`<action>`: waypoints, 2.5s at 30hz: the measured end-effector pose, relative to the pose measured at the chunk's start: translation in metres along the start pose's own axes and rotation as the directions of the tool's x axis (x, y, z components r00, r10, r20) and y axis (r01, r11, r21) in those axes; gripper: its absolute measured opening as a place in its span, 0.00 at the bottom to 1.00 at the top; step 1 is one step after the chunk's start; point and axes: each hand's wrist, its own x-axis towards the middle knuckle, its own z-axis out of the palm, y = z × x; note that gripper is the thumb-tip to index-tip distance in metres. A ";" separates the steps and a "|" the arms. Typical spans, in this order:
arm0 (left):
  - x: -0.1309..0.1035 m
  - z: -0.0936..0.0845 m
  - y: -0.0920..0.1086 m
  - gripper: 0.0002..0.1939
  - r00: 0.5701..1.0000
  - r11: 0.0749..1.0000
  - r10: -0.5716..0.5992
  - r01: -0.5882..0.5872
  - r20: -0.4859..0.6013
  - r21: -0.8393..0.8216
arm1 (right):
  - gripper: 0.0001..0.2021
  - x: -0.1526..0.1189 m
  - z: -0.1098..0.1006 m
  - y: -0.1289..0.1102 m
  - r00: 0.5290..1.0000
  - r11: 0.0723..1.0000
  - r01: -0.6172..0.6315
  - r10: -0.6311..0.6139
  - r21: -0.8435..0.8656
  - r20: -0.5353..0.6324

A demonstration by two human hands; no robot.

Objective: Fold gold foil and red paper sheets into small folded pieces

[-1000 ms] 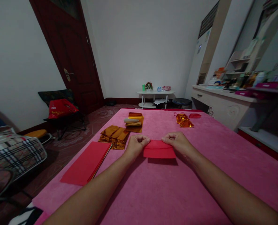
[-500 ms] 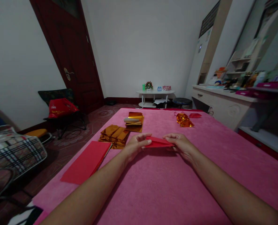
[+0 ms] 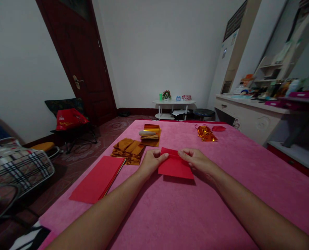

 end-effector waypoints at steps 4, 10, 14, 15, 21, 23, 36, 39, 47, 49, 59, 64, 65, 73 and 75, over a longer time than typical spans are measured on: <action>0.000 -0.001 -0.001 0.19 1.000 1.000 -0.016 0.016 0.013 -0.009 | 0.19 -0.001 0.000 -0.002 1.000 1.000 -0.001 0.001 0.021 0.029; 0.002 -0.003 -0.005 0.18 0.995 0.995 0.069 -0.064 0.072 -0.076 | 0.21 0.001 -0.005 0.004 0.998 0.998 -0.047 0.045 0.049 0.052; 0.001 -0.002 -0.004 0.18 0.992 0.993 0.090 -0.082 0.087 -0.090 | 0.21 0.002 -0.006 0.009 0.996 0.999 -0.045 0.044 0.016 0.074; 0.001 -0.002 -0.004 0.18 0.992 0.993 0.089 -0.081 0.089 -0.091 | 0.20 0.002 -0.006 0.010 0.997 0.999 -0.036 0.036 0.008 0.073; 0.001 -0.001 -0.004 0.18 0.993 0.990 0.084 -0.074 0.088 -0.120 | 0.17 0.004 -0.004 0.010 1.000 1.000 0.023 -0.023 0.009 -0.008; 0.002 -0.002 -0.005 0.19 0.994 0.988 0.076 -0.065 0.079 -0.140 | 0.18 0.003 -0.004 0.008 0.999 0.999 0.029 -0.028 0.032 -0.026; -0.002 -0.001 -0.002 0.18 1.000 0.992 -0.003 0.006 0.017 -0.127 | 0.15 0.003 -0.002 0.005 0.990 0.998 0.063 -0.066 -0.030 -0.123; 0.002 -0.003 -0.006 0.16 1.000 0.990 0.023 -0.021 0.013 -0.139 | 0.14 0.004 -0.001 0.007 0.991 0.995 0.096 -0.093 0.028 -0.092; 0.007 -0.011 -0.017 0.20 0.983 0.861 0.175 -0.126 -0.054 0.493 | 0.14 0.011 -0.006 0.023 0.973 0.976 0.151 -0.175 -0.156 -0.151; 0.005 -0.012 -0.017 0.25 0.970 0.690 0.237 -0.130 -0.053 0.712 | 0.16 0.014 -0.007 0.031 0.956 0.938 0.154 -0.221 -0.312 -0.192; -0.004 -0.006 -0.003 0.07 0.827 0.204 0.406 -0.497 0.390 0.843 | 0.12 0.011 -0.022 0.012 0.864 0.535 0.304 -0.504 -0.788 -0.010; 0.004 -0.019 -0.008 0.16 0.787 0.390 0.248 -0.615 0.565 0.685 | 0.20 -0.009 -0.031 -0.013 0.944 0.474 0.317 -0.074 -0.822 0.322; 0.006 -0.023 -0.007 0.18 0.782 0.429 0.232 -0.616 0.579 0.661 | 0.25 -0.013 -0.030 -0.014 0.937 0.470 0.316 -0.016 -0.824 0.350; 0.008 -0.047 0.017 0.32 0.740 0.666 -0.041 -0.480 0.671 0.571 | 0.13 -0.025 -0.003 -0.023 0.939 0.283 0.320 0.035 -0.904 0.343; 0.007 -0.048 0.022 0.34 0.734 0.681 -0.090 -0.448 0.673 0.579 | 0.10 -0.022 -0.003 -0.024 0.945 0.286 0.309 0.017 -0.907 0.327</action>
